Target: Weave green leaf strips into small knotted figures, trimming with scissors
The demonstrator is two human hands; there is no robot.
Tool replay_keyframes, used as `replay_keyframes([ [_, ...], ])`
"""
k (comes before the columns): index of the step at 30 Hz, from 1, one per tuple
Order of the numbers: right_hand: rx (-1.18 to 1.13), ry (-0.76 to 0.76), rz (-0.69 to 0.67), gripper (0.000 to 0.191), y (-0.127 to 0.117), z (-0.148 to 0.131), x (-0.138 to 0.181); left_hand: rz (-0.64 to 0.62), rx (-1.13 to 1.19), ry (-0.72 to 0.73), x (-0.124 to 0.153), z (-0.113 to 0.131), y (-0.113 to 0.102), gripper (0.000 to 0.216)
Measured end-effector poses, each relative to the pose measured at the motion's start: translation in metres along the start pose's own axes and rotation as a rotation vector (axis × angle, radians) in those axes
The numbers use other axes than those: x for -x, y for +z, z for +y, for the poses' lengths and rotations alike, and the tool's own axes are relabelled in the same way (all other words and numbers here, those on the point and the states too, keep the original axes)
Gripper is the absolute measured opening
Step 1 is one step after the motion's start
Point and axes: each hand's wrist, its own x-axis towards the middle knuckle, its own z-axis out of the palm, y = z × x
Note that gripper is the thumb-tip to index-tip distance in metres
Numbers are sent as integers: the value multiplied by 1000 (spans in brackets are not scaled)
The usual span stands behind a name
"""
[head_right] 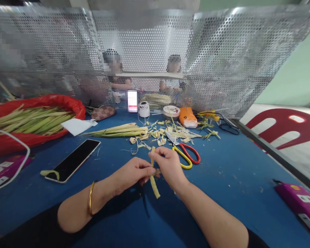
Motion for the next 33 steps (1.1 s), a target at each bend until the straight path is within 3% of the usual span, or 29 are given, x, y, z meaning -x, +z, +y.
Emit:
replay_keyframes([
  [5,220,-189,205,40,-22,-5,-15,136,261,-49,-6,-2,-4,43],
  [11,459,-48,-191,48,-19,-8,-7,259,289,24,-9,0,-10,42],
  [16,532,-178,-294,33,-7,-8,3,300,297,49,-10,-2,-9,32],
  [21,671,-340,-245,34,-2,-4,7,413,314,38,-17,-12,-4,27],
  [25,783,-355,-178,35,-3,-3,7,423,367,32,-18,-11,-7,29],
  [27,883,-410,-38,29,-5,-5,8,395,420,37,-16,-8,-11,32],
  [30,960,-658,277,21,-7,-10,11,346,488,85,-14,-3,-17,32],
  [31,939,-722,325,21,-7,-11,13,337,500,112,-14,-2,-18,29],
  [33,830,-697,256,25,-5,-12,15,320,522,157,-14,-2,-18,23],
])
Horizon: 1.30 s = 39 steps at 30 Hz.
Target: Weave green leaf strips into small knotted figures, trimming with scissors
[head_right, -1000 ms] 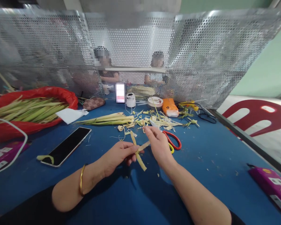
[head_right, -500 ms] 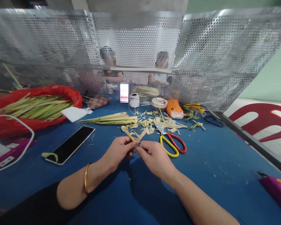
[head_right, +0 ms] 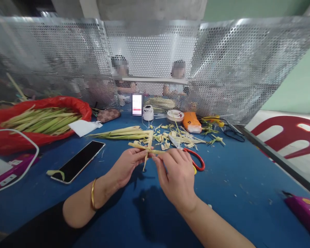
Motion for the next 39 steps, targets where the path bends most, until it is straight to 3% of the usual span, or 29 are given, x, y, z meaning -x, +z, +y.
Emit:
replay_keyframes([
  [4,-472,355,-336,32,13,-3,2,-36,86,-7,1,-3,5,18],
  [8,-795,614,-397,33,24,-5,4,-26,141,-63,3,-6,10,26],
  [11,-845,599,-348,28,25,-4,6,-24,163,-58,5,-7,11,29],
  [20,-694,322,-355,24,27,3,10,13,199,-45,5,-10,9,24],
  [29,-563,261,-363,29,33,2,15,33,187,-108,-1,-14,5,22],
  [32,-514,308,-325,33,20,3,8,-21,146,-132,-2,-7,2,19],
  [36,-383,421,171,39,0,14,-10,-42,64,-211,0,2,-1,23],
  [37,-413,459,176,34,-1,18,-14,-75,43,-237,1,3,0,24],
  [39,-589,574,27,30,0,23,-18,-132,7,-269,3,4,0,21],
])
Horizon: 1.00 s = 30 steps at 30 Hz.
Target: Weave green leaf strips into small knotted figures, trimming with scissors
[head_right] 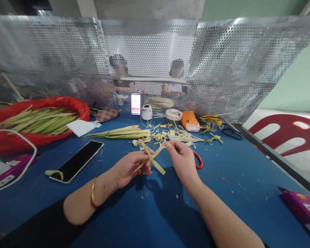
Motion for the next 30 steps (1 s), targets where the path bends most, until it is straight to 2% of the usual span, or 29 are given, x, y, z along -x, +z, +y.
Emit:
replay_keyframes([
  [2,-160,184,-203,33,3,4,-2,-4,-35,-8,1,-1,1,18],
  [4,-286,302,-297,34,8,7,1,11,-60,2,1,-3,2,21],
  [7,-376,363,-264,34,14,8,7,1,-83,6,0,-6,2,23],
  [13,-247,172,-206,21,17,8,13,5,-254,46,-2,-13,6,24],
  [18,-215,189,-154,19,20,11,14,-37,-342,29,1,-12,7,22],
  [22,-232,122,-221,24,13,9,5,-86,-148,-26,2,-7,2,29],
  [25,-246,151,-269,34,7,4,-2,-107,88,-42,-1,-2,-3,27],
  [28,-242,159,-402,35,7,-1,1,-81,232,-16,-5,1,-6,14],
  [30,-221,148,-477,31,11,-4,6,-80,272,-11,-7,1,-7,14],
])
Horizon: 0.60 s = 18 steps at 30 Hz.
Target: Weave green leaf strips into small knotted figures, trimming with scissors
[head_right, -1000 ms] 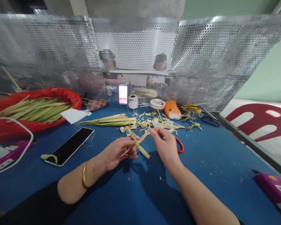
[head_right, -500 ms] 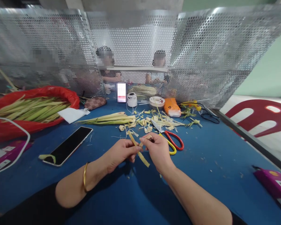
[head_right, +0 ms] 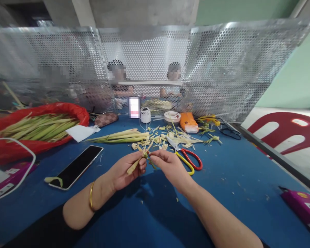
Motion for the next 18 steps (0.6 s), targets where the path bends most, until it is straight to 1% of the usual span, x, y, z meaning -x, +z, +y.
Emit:
replay_keyframes([
  [3,17,-4,-58,22,8,2,4,-15,3,-3,-1,-3,0,19],
  [5,40,-36,-56,19,9,6,4,-18,5,-37,0,-4,0,18],
  [7,137,-78,-13,17,7,10,3,-23,25,-87,3,-4,1,18],
  [9,280,-119,31,18,4,12,3,-37,49,-137,6,-2,1,18],
  [11,434,-193,51,20,1,11,3,-54,86,-182,7,0,0,15],
  [14,615,-315,65,16,-1,5,7,-58,174,-209,6,1,-1,7],
  [16,672,-337,73,16,0,1,9,-42,203,-192,4,0,-1,6],
  [18,678,-321,78,17,1,-1,10,-27,207,-184,3,0,-1,9],
])
